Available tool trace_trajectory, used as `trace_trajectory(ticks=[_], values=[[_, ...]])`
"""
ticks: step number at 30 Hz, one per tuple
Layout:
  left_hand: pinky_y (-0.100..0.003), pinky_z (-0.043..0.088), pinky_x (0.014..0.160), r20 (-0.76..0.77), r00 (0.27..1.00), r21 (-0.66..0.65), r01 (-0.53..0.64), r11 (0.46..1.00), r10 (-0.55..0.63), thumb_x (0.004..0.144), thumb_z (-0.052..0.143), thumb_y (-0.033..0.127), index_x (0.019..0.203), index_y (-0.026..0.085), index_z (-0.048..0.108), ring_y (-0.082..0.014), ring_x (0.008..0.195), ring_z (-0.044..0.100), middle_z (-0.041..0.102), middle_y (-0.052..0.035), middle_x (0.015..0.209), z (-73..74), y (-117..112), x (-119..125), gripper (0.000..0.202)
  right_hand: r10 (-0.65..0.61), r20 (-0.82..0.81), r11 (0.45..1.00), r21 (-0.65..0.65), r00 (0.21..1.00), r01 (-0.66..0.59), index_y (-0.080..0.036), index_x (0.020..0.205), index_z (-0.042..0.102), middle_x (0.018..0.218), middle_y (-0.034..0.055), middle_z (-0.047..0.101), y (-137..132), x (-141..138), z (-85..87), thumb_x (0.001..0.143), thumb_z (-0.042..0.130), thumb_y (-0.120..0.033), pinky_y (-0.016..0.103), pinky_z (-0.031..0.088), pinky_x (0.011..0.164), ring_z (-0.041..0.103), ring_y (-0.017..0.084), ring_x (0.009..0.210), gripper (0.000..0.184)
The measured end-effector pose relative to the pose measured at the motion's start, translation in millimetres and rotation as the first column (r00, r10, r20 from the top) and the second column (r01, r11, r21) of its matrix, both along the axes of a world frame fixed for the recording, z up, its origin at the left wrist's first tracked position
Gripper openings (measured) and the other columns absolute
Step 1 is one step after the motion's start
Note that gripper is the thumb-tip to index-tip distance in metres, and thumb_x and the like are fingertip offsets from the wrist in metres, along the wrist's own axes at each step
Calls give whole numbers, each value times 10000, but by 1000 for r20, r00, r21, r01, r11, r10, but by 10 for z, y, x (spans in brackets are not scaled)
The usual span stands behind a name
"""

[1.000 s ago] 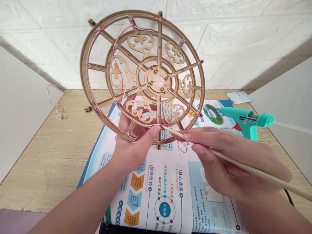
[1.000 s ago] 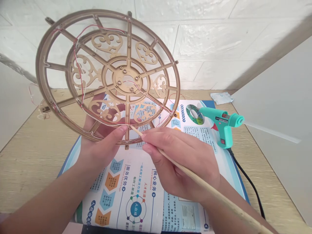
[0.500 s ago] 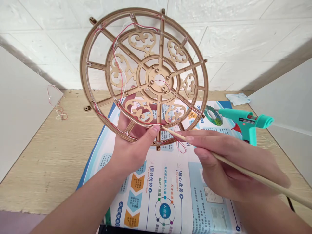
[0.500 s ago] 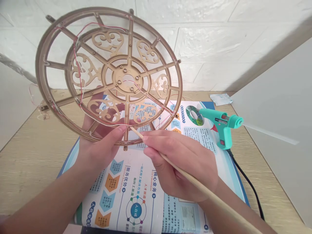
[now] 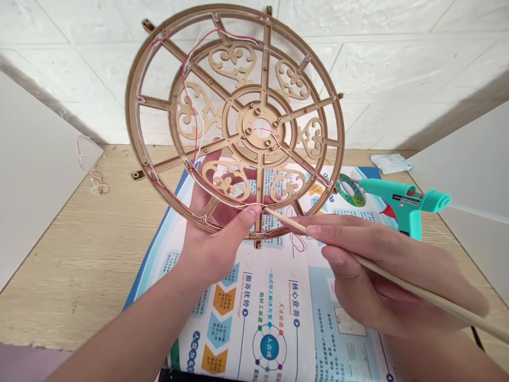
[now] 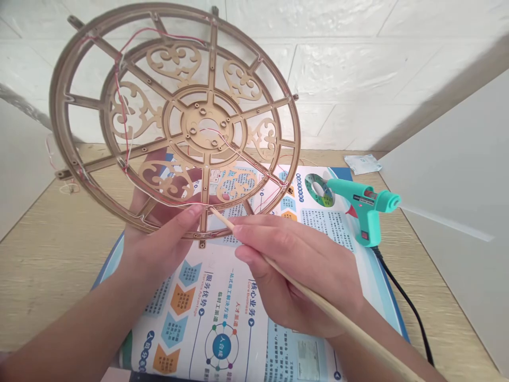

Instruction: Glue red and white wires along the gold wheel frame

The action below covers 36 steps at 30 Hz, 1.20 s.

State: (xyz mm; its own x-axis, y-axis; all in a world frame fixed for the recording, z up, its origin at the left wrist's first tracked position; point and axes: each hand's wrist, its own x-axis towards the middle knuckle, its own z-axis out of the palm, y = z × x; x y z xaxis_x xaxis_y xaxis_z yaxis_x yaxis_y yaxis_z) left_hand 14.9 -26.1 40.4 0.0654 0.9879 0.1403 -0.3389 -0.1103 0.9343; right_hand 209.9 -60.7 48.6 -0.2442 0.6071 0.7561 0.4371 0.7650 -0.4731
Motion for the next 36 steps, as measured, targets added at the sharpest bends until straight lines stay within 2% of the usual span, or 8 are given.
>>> trace_trajectory(ticks=[3, 8, 11, 16, 20, 25, 32, 36], values=[[-623, 486, 1248, 30, 1000, -17, 5, 1000, -5, 831, 848, 259, 1261, 436, 648, -311, 1342, 644, 784, 25, 1075, 27, 5, 14, 506, 14, 4, 1000, -13, 1000, -14, -200, 1239, 735, 1024, 29, 830, 14, 3, 13, 901, 680, -26, 299, 707, 769, 808, 195, 923, 385], [-596, 542, 1199, 3, 1000, -50, -2, 999, 2, 838, 846, 318, 1260, 435, 643, -287, 1261, 700, 776, 31, 1080, 37, -18, 26, 483, 6, 56, 1000, -15, 998, -5, -180, 1148, 729, 1027, 36, 831, 12, -1, 43, 923, 678, -59, 216, 686, 807, 807, 156, 934, 261], [-618, 529, 1204, -4, 1000, -59, -13, 998, 13, 835, 843, 315, 1251, 424, 653, -301, 1243, 706, 782, 23, 1044, 20, -31, 20, 470, -32, 119, 999, 6, 992, 32, -158, 1095, 721, 1008, 47, 833, -8, -4, 84, 933, 659, -52, 177, 665, 874, 807, 145, 962, 203], [-655, 521, 1182, -77, 996, -40, -56, 998, 53, 823, 826, 250, 1182, 392, 681, -337, 1260, 685, 785, 0, 944, -49, -32, -1, 412, -66, 275, 997, 55, 959, 53, -136, 1035, 734, 977, 82, 834, -20, 10, 155, 957, 637, -77, 164, 666, 866, 818, 170, 943, 138], [-615, 604, 1076, -61, 997, 2, -45, 999, 45, 834, 778, 160, 1165, 379, 690, -326, 1151, 740, 772, 4, 841, -53, -31, 1, 406, -81, 202, 997, 0, 976, 82, -208, 1121, 735, 1051, 49, 832, -65, 0, 99, 958, 632, -98, 248, 701, 852, 817, 200, 968, 222], [-576, 672, 956, -1, 999, 15, -34, 999, 34, 815, 765, 126, 1250, 385, 658, -319, 996, 793, 789, 18, 835, 0, -43, 25, 518, -83, 74, 994, -70, 994, 88, -246, 1243, 725, 1163, 44, 813, -162, 7, 27, 928, 642, -86, 304, 704, 900, 807, 215, 1021, 363], [-588, 667, 967, -14, 1000, 60, -25, 998, 25, 868, 750, 126, 1291, 353, 639, -316, 958, 804, 802, 4, 839, -36, -60, 28, 493, -31, 53, 995, -97, 998, 36, -188, 1214, 728, 1145, 75, 818, -106, 31, 78, 899, 619, -26, 215, 680, 880, 805, 201, 1038, 371], [-559, 677, 951, -77, 993, 129, -77, 989, 87, 852, 738, 92, 1269, 351, 643, -291, 922, 803, 805, 10, 849, 11, -53, 63, 500, -50, 78, 994, -96, 996, 58, -239, 1186, 722, 1076, 24, 833, -93, 2, 169, 944, 625, -59, 205, 688, 832, 816, 171, 958, 317]])
